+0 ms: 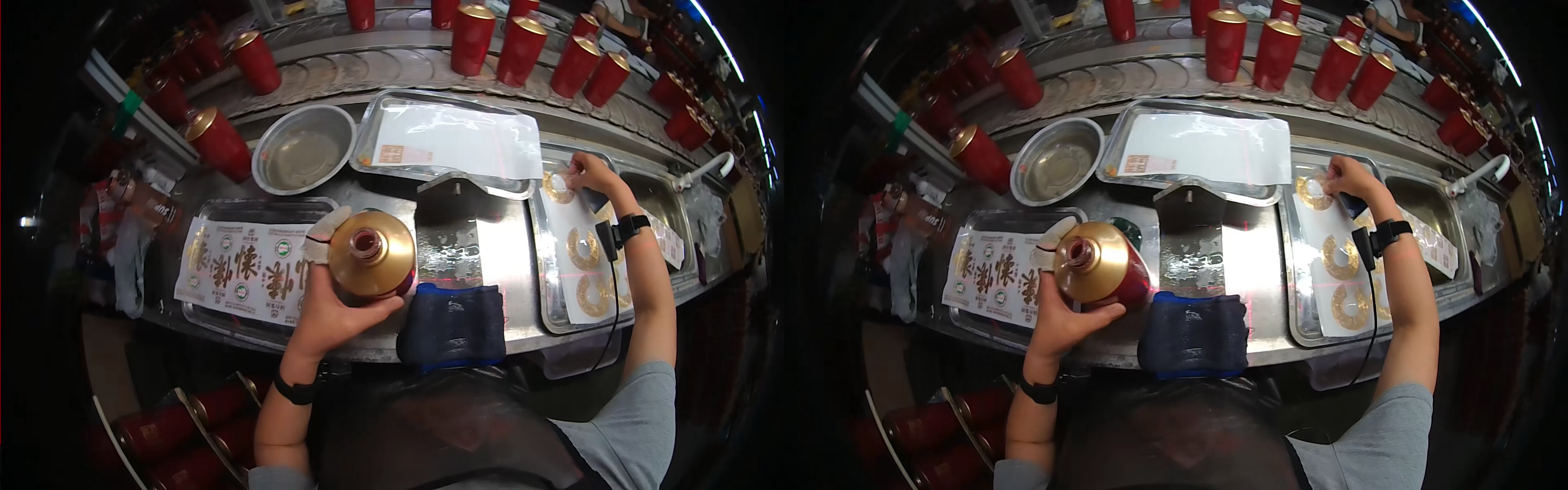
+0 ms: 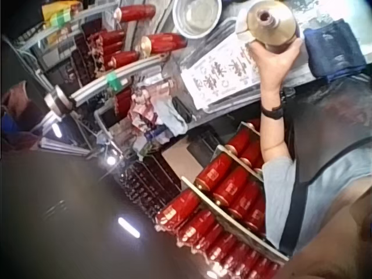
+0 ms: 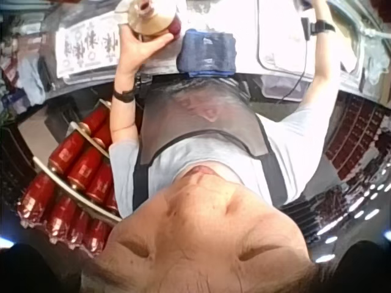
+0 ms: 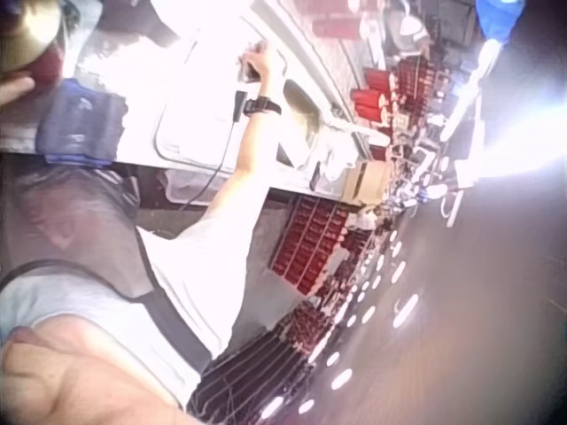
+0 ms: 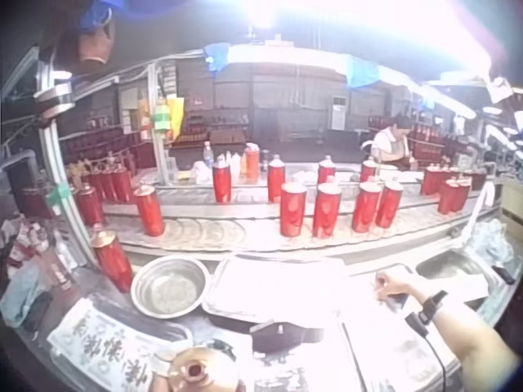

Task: Applying labels and stickers to red liquor bottles on a production line.

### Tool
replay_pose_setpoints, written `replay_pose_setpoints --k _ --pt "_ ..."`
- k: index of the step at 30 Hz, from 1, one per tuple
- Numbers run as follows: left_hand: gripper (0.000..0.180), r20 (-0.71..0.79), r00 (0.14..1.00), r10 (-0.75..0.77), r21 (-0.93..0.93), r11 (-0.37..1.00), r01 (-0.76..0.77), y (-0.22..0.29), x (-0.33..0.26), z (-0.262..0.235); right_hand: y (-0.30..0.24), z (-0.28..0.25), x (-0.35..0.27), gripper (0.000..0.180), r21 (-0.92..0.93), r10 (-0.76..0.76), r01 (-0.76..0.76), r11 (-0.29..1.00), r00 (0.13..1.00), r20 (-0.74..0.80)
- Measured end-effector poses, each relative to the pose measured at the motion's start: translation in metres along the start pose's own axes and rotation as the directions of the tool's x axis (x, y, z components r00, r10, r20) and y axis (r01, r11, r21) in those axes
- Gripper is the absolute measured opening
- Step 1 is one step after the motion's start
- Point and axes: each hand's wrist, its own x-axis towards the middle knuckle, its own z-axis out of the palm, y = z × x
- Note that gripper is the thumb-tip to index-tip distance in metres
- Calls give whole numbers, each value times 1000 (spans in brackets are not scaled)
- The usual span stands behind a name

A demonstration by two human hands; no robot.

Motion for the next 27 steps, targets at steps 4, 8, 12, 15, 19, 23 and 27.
replay_pose_setpoints --k 4,8,12,15,19,23,27 --pt "89 -265 948 177 32 984 -175 13 4 21 32 19 -2 8 491 -54 77 868 997 -60" --pt "85 -187 981 -52 65 996 66 12 0 16 15 29 -17 6 435 -26 187 881 937 -349" --pt "89 -117 992 56 91 995 -45 4 0 0 -45 28 -69 10 96 -102 181 979 836 -539" --pt "99 19 998 66 -62 996 -64 2 5 -10 -68 34 -104 13 425 -33 210 880 922 -386" --pt "99 56 998 18 -172 985 -8 13 5 -15 -149 50 -158 27 705 6 126 698 983 -181" --pt "81 -211 919 333 217 933 -288 29 -12 -21 -219 59 -198 33 803 -19 49 594 999 -46" --pt "37 23 992 -128 -190 973 130 47 -65 -23 -277 58 -226 36 915 -141 46 402 990 12"
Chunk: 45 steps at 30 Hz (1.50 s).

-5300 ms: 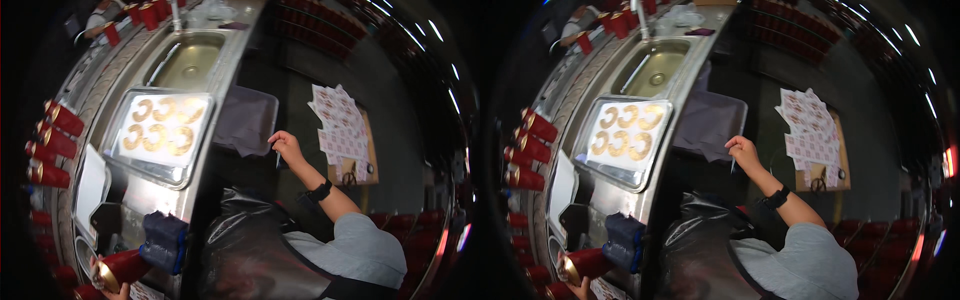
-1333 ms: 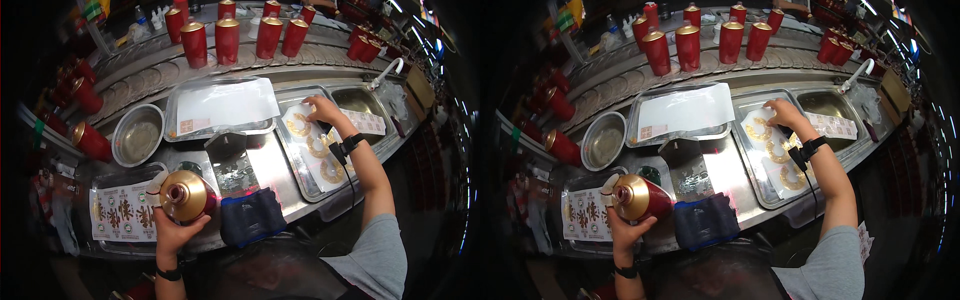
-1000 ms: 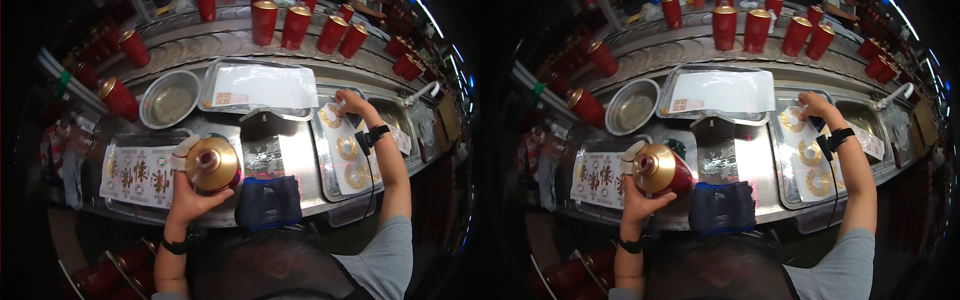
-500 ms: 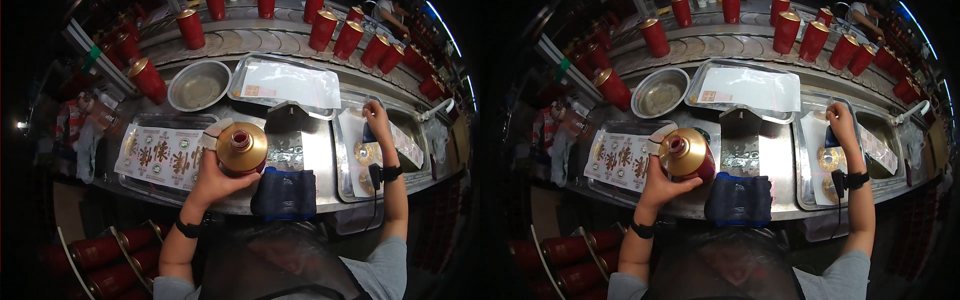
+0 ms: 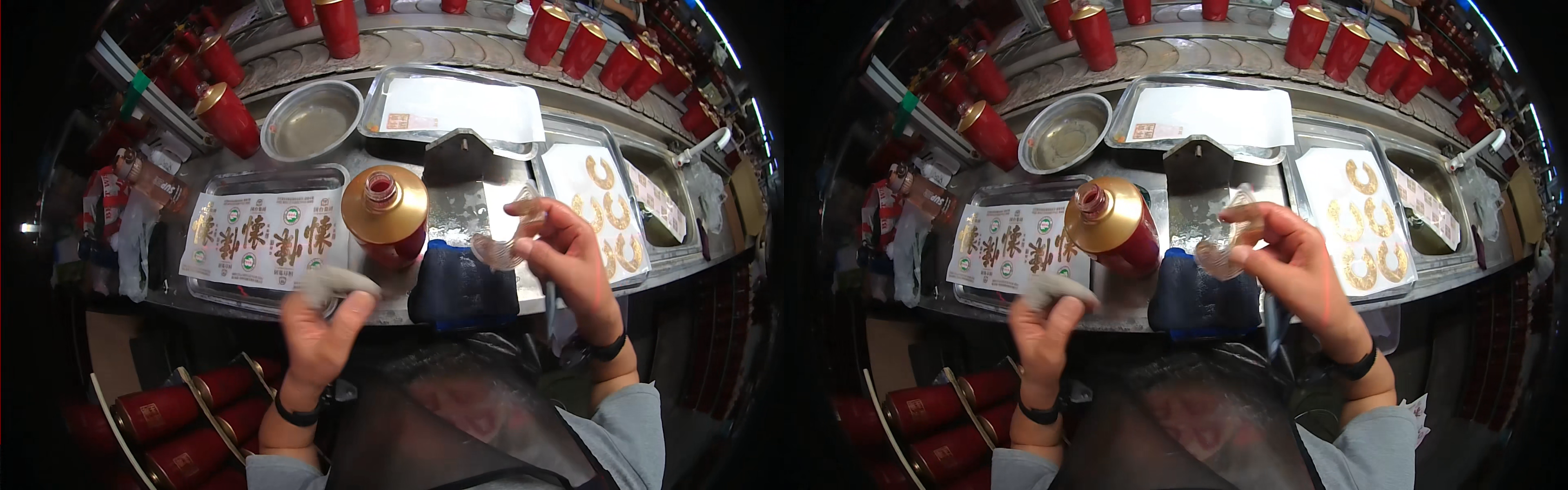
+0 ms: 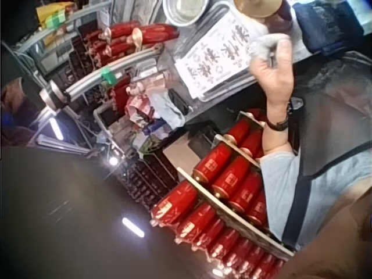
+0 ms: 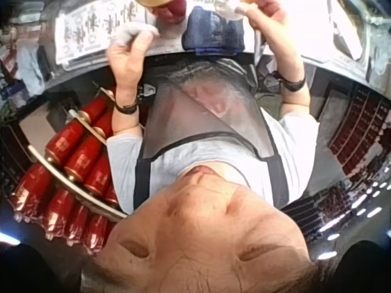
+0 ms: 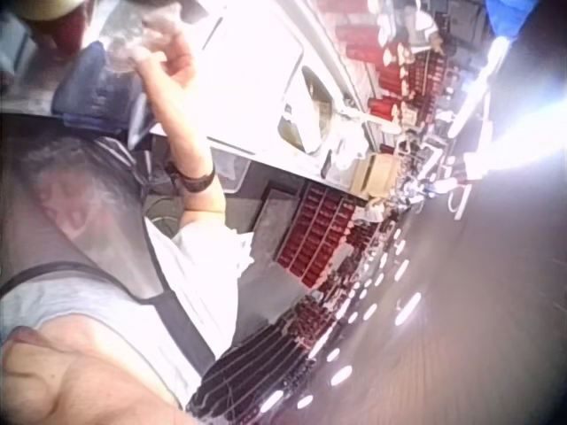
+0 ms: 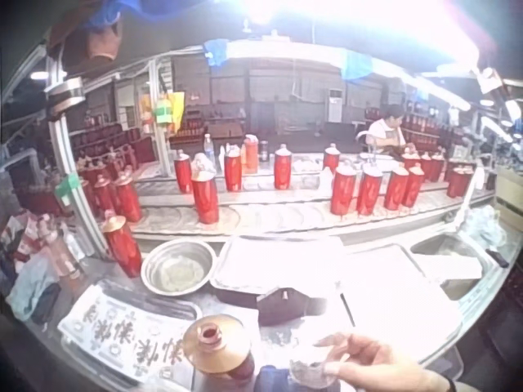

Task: Applying labels and stickers to red liquor bottles on a production line.

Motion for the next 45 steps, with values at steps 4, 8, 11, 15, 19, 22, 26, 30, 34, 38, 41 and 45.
replay_pose_setpoints --k 4,8,11,15,19,22,26,30,34,38,41,45 --pt "30 453 812 -367 -150 867 475 -7 -3 35 0 45 -11 36 136 -101 87 987 990 102" --pt "40 510 830 -228 -573 630 525 -3 -1 34 11 58 -22 36 145 -159 137 980 976 151" --pt "41 346 924 -162 -609 711 352 5 7 25 14 63 -29 36 141 -94 68 988 978 187" --pt "38 250 950 -186 -643 702 306 11 12 13 8 71 -25 38 133 -55 26 991 973 226" --pt "44 146 986 -85 -583 798 156 18 14 7 4 69 -16 40 130 -40 1 992 954 298" --pt "52 14 1000 23 -437 899 -15 22 16 2 2 65 2 43 92 -76 52 994 959 273" --pt "54 -202 952 231 -167 949 -266 23 26 8 -7 68 36 49 -18 -245 251 968 954 173" --pt "58 -270 903 334 -46 932 -359 18 46 6 -10 62 72 56 -95 -270 295 951 939 213" --pt "59 -325 885 333 -63 926 -372 10 61 -1 4 67 100 57 -78 -292 311 947 937 192" --pt "61 -308 896 321 -41 936 -350 -2 62 -7 22 81 100 59 141 -275 258 956 955 116" --pt "64 -328 883 335 -90 919 -383 -10 64 -8 34 88 94 65 188 -292 288 939 956 -3" --pt "65 -350 899 262 -122 939 -321 -19 63 -8 44 89 88 77 10 -457 457 890 890 10"
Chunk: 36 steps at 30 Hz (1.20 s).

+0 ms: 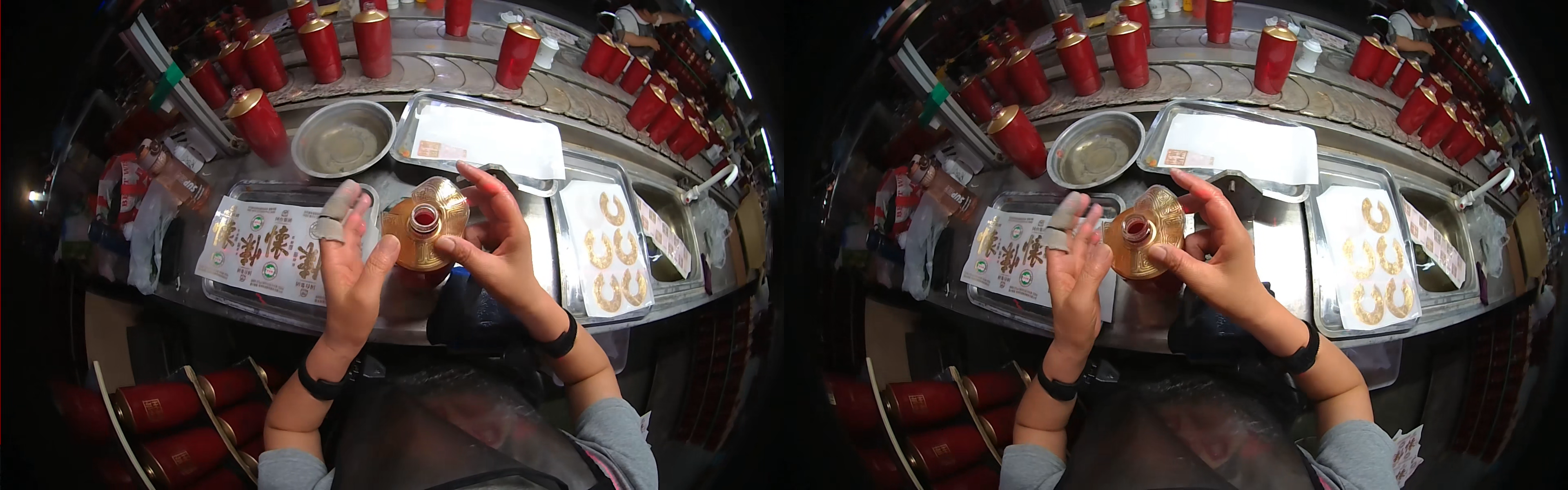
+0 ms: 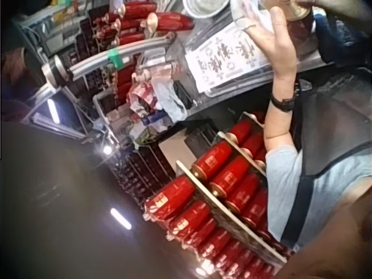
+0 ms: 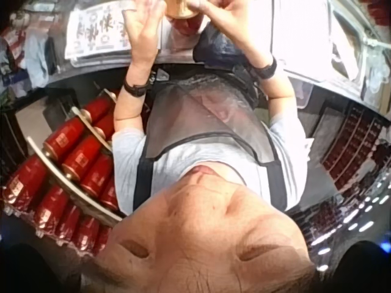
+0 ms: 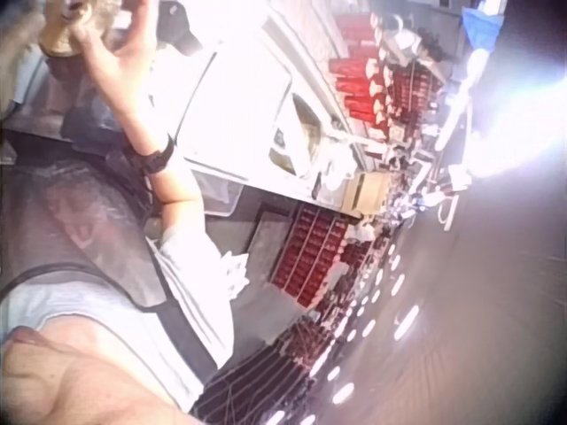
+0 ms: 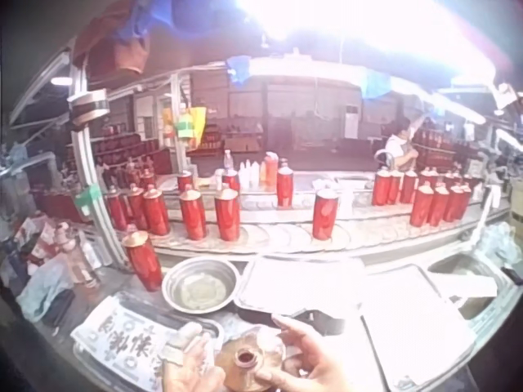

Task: Applying labels and stickers to red liquor bottles on a production line.

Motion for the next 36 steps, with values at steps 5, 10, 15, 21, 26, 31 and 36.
replay_pose_setpoints --k 5,10,15,21,26,31,36 --pt "67 178 968 -178 -201 956 213 -1 0 1 6 -6 2 71 -44 -60 63 997 996 66" --pt "67 217 963 -161 -232 950 211 -4 2 -10 9 -1 7 65 29 -62 60 998 996 66" --pt "64 192 967 -169 -283 934 219 -6 1 -10 10 3 7 64 88 -22 19 996 999 31" --pt "62 168 972 -164 -253 946 203 -8 -1 -8 11 5 7 64 13 -17 17 1000 999 43" --pt "61 155 973 -170 -255 945 206 -7 0 -7 11 8 10 62 10 -91 91 996 995 35" --pt "61 161 972 -174 -257 943 212 -8 3 -13 12 13 14 59 -6 -70 70 998 997 41" --pt "61 156 972 -179 -252 944 214 -9 3 -15 12 15 15 58 -13 -60 60 998 997 42"
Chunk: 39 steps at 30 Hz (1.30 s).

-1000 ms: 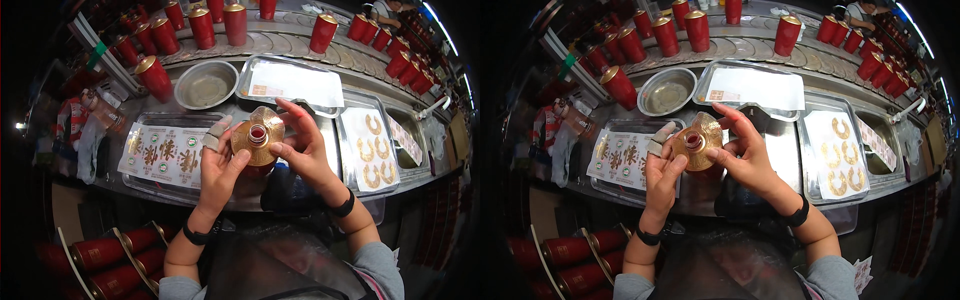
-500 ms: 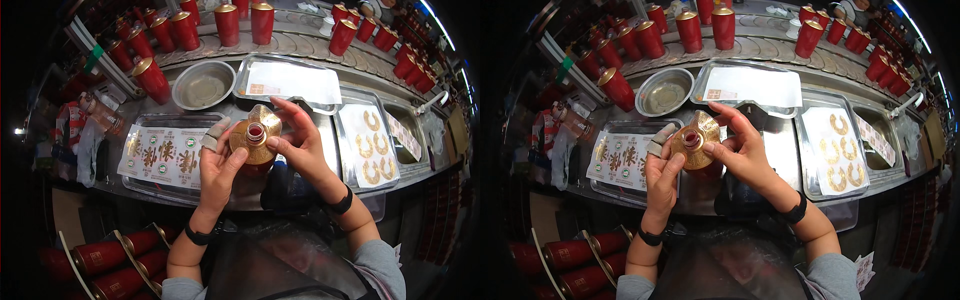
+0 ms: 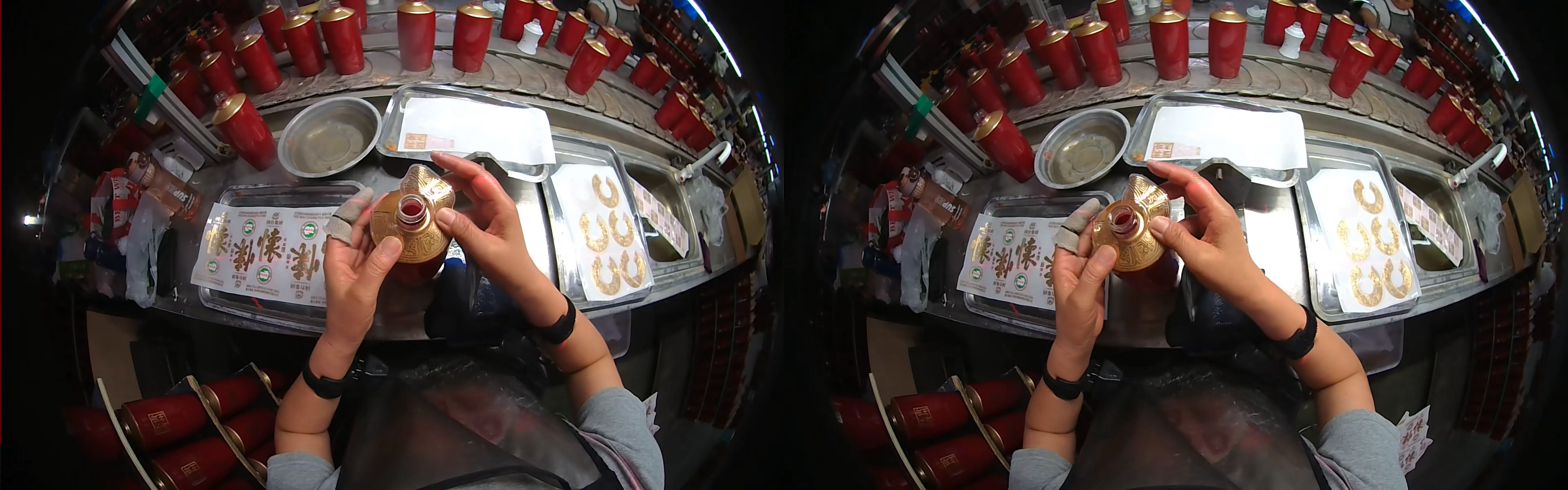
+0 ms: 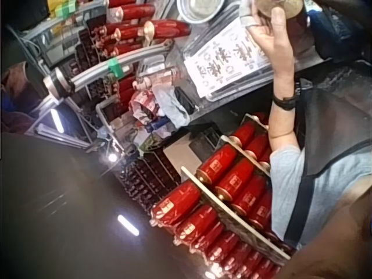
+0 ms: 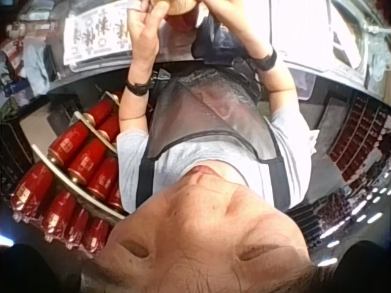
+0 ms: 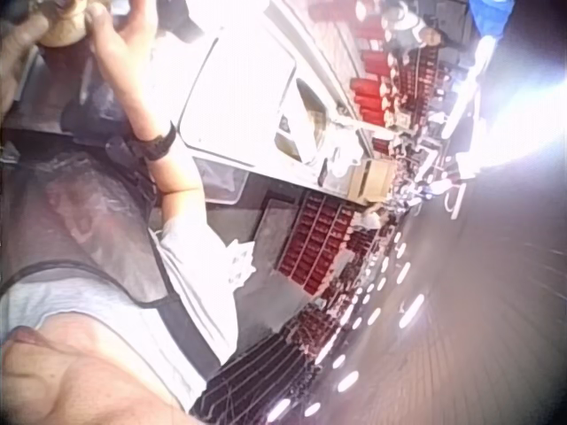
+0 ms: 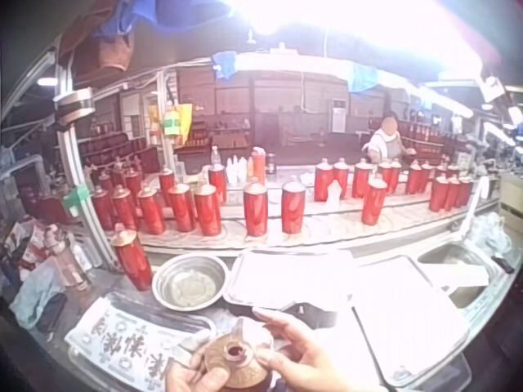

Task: Applying labels and stickers to red liquor bottles on a production line.

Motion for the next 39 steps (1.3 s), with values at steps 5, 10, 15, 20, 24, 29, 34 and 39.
replay_pose_setpoints --k 5,10,15,20,24,29,34,39 --pt "60 -11 1000 7 -18 1000 -8 1 0 3 3 1 -1 58 36 -4 5 999 1000 -17" --pt "58 -28 999 16 -1 1000 -16 1 1 6 2 -2 -2 63 -47 11 -11 999 1000 10" --pt "59 -29 1000 11 5 1000 -11 2 2 2 1 3 0 65 -25 36 -36 999 999 8" --pt "60 -24 1000 -12 -4 1000 12 2 4 -1 1 3 0 63 -35 33 -32 999 999 16" --pt "61 -38 999 -21 2 1000 21 2 3 -1 0 3 0 61 -48 35 -33 998 999 29" --pt "63 -49 999 -11 -3 1000 11 3 1 2 0 1 2 60 -4 8 -8 1000 999 43" --pt "63 -56 998 -10 8 1000 11 3 3 0 0 3 6 62 -34 30 -28 999 998 51" --pt "62 -47 999 -2 16 1000 3 2 4 -1 2 1 8 64 -19 48 -47 999 997 63"
